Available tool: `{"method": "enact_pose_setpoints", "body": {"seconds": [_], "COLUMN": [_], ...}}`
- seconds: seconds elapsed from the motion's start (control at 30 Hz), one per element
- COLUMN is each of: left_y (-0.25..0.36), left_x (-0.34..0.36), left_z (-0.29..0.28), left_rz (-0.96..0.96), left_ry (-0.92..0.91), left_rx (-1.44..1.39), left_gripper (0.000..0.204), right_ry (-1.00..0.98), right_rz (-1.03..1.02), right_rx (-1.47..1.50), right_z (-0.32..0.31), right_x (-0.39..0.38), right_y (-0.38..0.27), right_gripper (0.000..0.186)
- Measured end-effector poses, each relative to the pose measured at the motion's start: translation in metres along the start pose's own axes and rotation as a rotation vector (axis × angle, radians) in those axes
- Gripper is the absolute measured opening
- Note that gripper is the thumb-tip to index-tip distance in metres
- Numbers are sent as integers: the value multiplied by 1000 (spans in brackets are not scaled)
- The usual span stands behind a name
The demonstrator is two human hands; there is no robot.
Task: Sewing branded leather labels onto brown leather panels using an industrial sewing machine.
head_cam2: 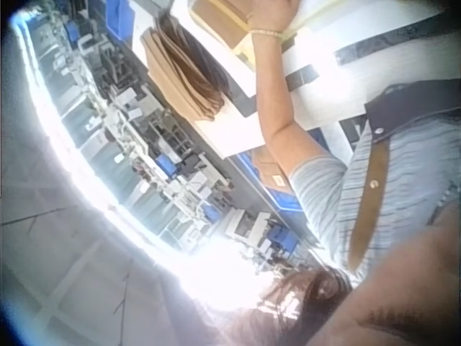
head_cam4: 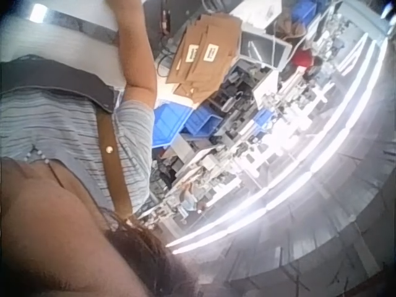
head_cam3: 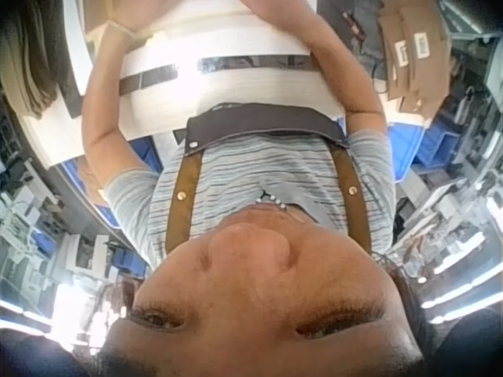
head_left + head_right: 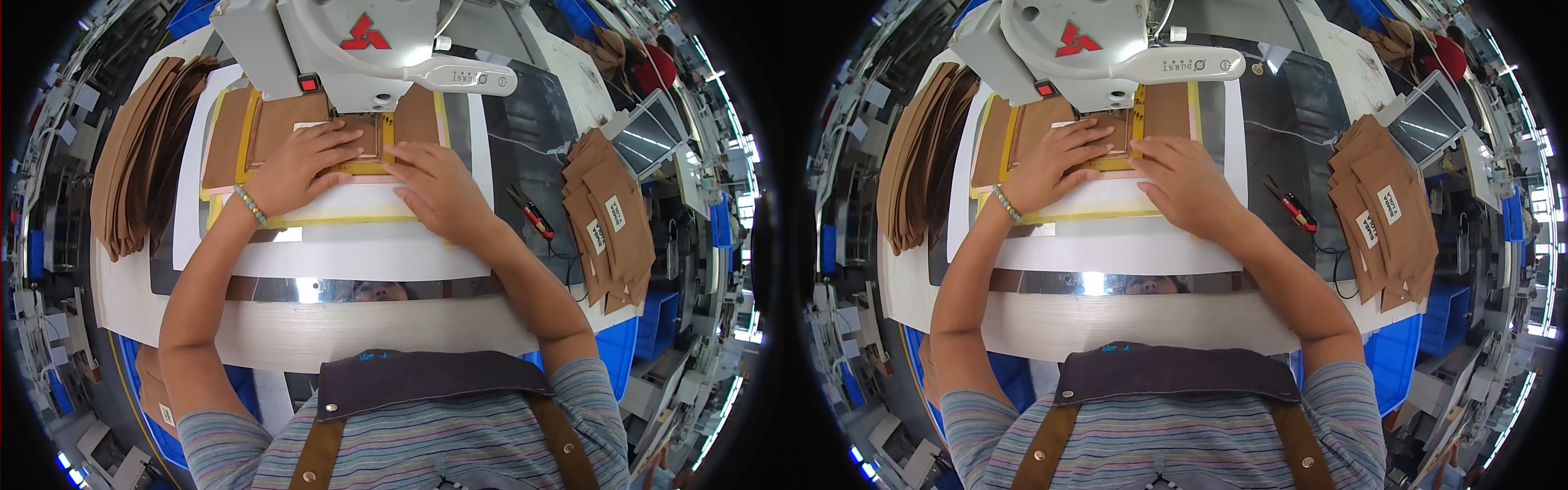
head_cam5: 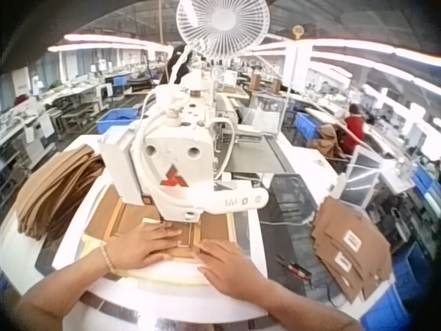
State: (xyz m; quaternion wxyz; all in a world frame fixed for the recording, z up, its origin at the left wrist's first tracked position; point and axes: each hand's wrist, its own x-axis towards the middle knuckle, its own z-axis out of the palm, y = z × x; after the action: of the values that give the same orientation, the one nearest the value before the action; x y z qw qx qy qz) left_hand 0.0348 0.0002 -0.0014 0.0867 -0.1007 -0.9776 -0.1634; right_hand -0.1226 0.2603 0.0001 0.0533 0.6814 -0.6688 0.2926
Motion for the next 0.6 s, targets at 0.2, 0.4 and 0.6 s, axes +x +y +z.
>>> {"method": "enact_pose_setpoints", "body": {"seconds": [0.2, 0.4, 0.6], "left_y": [-10, -7, -18], "left_x": [10, 25, 25], "left_z": [-1, -5, 9], "left_rz": [-50, -202, -189], "left_ry": [-2, -44, 63], "left_rx": [20, -102, -146], "left_gripper": [43, 39, 41], "right_ry": [113, 119, 95], "right_rz": [176, 179, 38], "right_rx": [138, 182, 444], "right_z": [-6, -1, -11], "right_x": [-4, -9, -3], "right_y": [13, 16, 0], "right_gripper": [22, 19, 33]}}
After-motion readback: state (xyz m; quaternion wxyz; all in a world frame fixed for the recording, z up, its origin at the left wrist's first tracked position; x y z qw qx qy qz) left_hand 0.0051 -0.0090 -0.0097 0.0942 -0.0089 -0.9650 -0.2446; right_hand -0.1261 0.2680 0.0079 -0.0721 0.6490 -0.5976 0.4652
